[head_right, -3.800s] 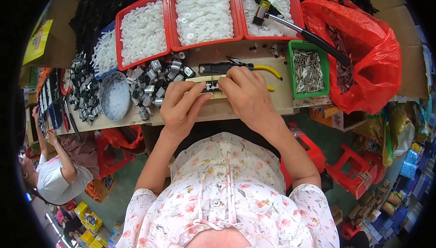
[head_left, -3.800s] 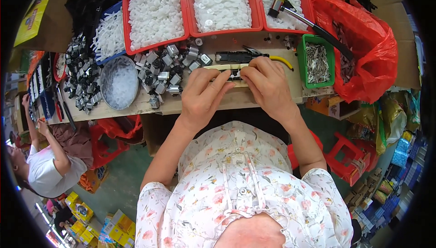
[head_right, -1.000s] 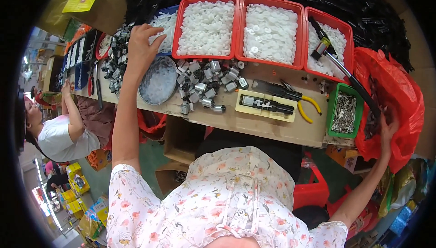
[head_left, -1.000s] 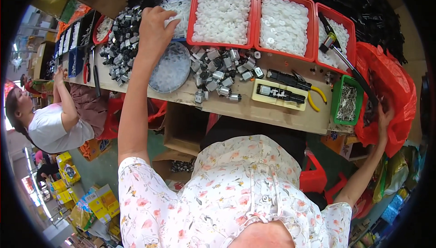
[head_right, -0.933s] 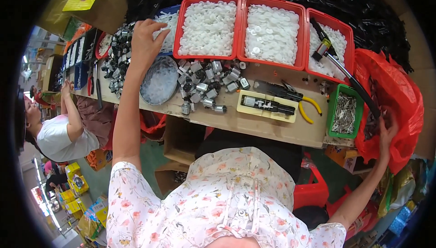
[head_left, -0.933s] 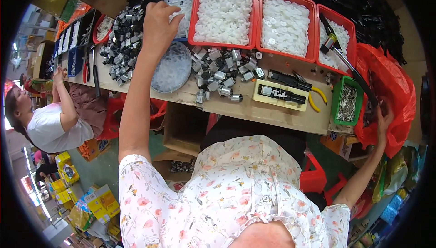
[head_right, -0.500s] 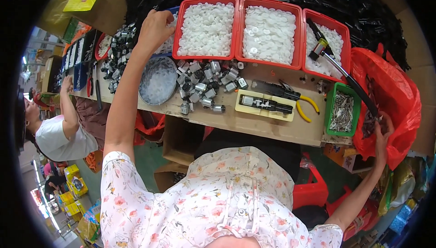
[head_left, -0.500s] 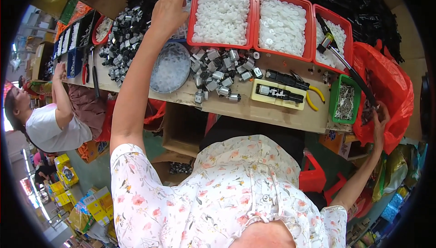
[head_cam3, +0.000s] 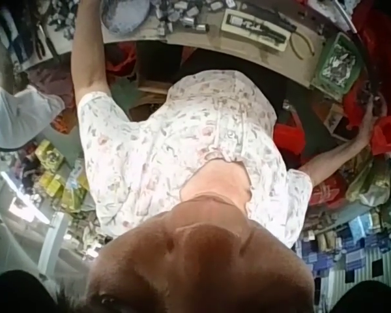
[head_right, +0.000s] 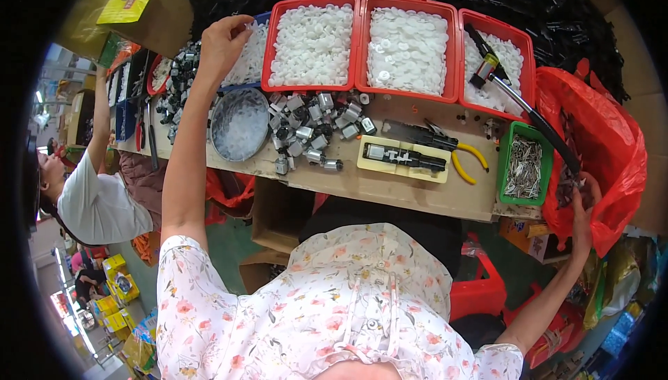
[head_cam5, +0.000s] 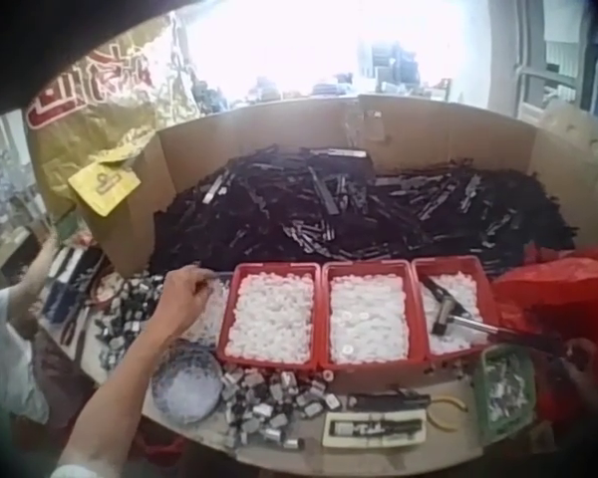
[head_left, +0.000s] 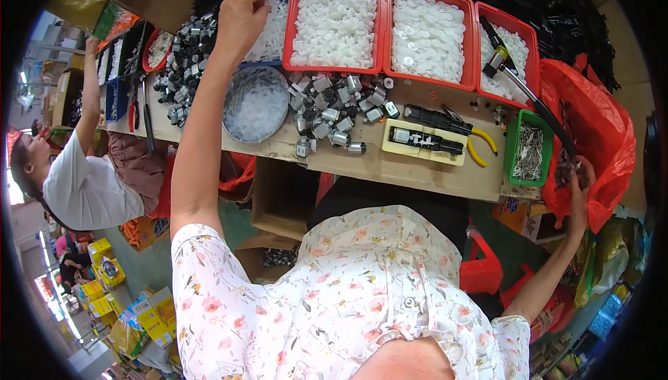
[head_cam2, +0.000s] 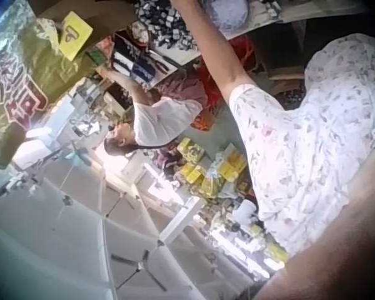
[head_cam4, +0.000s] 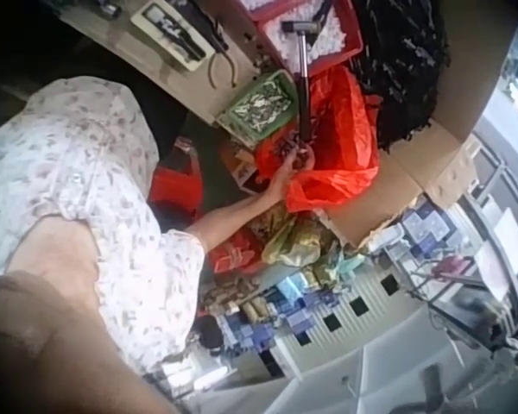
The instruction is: Assembling small electrical components using pliers, a hammer, and a jig.
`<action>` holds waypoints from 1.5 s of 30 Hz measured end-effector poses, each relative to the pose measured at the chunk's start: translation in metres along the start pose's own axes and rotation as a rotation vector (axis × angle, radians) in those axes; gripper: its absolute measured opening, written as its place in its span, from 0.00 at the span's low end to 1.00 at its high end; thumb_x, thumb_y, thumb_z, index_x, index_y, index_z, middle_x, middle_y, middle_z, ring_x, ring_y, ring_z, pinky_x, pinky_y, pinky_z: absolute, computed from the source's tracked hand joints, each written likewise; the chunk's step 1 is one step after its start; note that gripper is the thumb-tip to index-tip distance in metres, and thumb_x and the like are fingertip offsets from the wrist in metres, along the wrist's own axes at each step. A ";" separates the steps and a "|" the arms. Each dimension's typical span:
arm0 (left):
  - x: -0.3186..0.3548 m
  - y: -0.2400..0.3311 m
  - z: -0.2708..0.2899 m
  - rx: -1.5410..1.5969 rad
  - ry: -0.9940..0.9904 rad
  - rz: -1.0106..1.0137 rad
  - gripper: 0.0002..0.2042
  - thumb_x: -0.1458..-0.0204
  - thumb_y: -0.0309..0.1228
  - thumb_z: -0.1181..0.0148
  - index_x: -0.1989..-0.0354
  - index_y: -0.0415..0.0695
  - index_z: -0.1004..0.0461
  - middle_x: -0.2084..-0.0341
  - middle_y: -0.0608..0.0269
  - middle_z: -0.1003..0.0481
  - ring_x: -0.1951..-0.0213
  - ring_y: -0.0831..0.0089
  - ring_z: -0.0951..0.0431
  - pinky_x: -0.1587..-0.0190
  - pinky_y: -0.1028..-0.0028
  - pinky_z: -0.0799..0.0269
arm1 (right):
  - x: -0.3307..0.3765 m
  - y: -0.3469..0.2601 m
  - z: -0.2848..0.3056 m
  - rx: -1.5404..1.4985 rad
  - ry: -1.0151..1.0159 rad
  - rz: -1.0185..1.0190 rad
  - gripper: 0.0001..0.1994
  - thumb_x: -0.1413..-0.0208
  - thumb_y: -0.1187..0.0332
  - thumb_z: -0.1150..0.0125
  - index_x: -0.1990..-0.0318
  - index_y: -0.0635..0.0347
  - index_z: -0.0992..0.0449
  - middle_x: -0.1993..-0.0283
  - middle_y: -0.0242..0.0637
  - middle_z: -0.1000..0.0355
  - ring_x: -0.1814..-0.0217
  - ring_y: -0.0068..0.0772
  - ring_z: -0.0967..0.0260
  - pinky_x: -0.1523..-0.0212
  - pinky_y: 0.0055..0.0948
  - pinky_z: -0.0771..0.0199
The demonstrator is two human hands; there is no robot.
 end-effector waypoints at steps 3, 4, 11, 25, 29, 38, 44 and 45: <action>0.005 -0.014 0.004 0.107 0.022 0.112 0.14 0.53 0.25 0.34 0.56 0.42 0.18 0.70 0.56 0.19 0.70 0.67 0.19 0.61 0.71 0.23 | 0.001 -0.001 0.001 0.003 0.007 -0.010 0.14 0.34 0.73 0.45 0.42 0.61 0.29 0.56 0.26 0.32 0.56 0.16 0.35 0.53 0.19 0.36; 0.007 -0.022 0.007 0.176 0.043 0.161 0.15 0.53 0.26 0.34 0.54 0.42 0.18 0.71 0.58 0.19 0.71 0.72 0.19 0.62 0.73 0.23 | 0.002 -0.006 -0.002 -0.017 -0.003 -0.009 0.15 0.34 0.74 0.45 0.42 0.62 0.30 0.57 0.26 0.31 0.57 0.16 0.35 0.54 0.18 0.35; 0.021 -0.052 0.009 0.403 0.020 0.305 0.21 0.52 0.27 0.32 0.46 0.45 0.20 0.73 0.66 0.19 0.71 0.81 0.22 0.65 0.78 0.25 | 0.002 -0.021 -0.002 0.030 -0.017 0.012 0.15 0.35 0.75 0.45 0.42 0.62 0.29 0.60 0.24 0.31 0.60 0.14 0.36 0.57 0.17 0.35; 0.104 0.015 0.046 0.265 -0.067 0.283 0.08 0.46 0.25 0.36 0.59 0.37 0.18 0.66 0.61 0.18 0.66 0.80 0.21 0.61 0.78 0.27 | 0.048 -0.078 -0.030 0.006 0.079 0.122 0.08 0.36 0.78 0.43 0.51 0.63 0.27 0.61 0.23 0.32 0.61 0.12 0.36 0.60 0.14 0.38; 0.136 0.014 0.041 0.128 -0.052 0.236 0.08 0.51 0.25 0.33 0.62 0.39 0.17 0.67 0.57 0.19 0.65 0.70 0.20 0.59 0.73 0.27 | 0.046 -0.095 -0.046 -0.017 0.040 0.165 0.09 0.38 0.80 0.42 0.52 0.64 0.27 0.61 0.23 0.32 0.62 0.11 0.36 0.60 0.14 0.38; 0.144 0.031 0.063 0.139 -0.045 0.267 0.09 0.53 0.25 0.30 0.63 0.38 0.17 0.67 0.59 0.19 0.64 0.72 0.21 0.58 0.74 0.28 | 0.047 -0.121 -0.071 -0.070 0.015 0.231 0.09 0.39 0.82 0.42 0.52 0.66 0.26 0.61 0.26 0.31 0.60 0.14 0.33 0.56 0.15 0.34; 0.143 0.061 0.054 0.589 0.023 0.520 0.07 0.52 0.25 0.28 0.66 0.36 0.17 0.69 0.65 0.18 0.68 0.82 0.23 0.62 0.81 0.30 | 0.055 -0.176 -0.154 -0.352 -0.064 0.221 0.10 0.43 0.85 0.42 0.55 0.68 0.26 0.59 0.37 0.25 0.57 0.27 0.24 0.54 0.26 0.23; 0.147 0.072 0.048 0.759 0.073 0.574 0.07 0.52 0.23 0.28 0.65 0.36 0.17 0.69 0.65 0.19 0.68 0.82 0.23 0.63 0.82 0.29 | 0.055 -0.185 -0.176 -0.386 -0.137 0.255 0.10 0.44 0.85 0.42 0.55 0.68 0.25 0.58 0.39 0.24 0.56 0.28 0.23 0.53 0.26 0.22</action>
Point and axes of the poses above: each hand's wrist, its own x-axis away from the middle knuckle, its own z-axis out of the back of the hand, y = z × x, the point moved 8 cm from there along -x, towards the middle knuckle
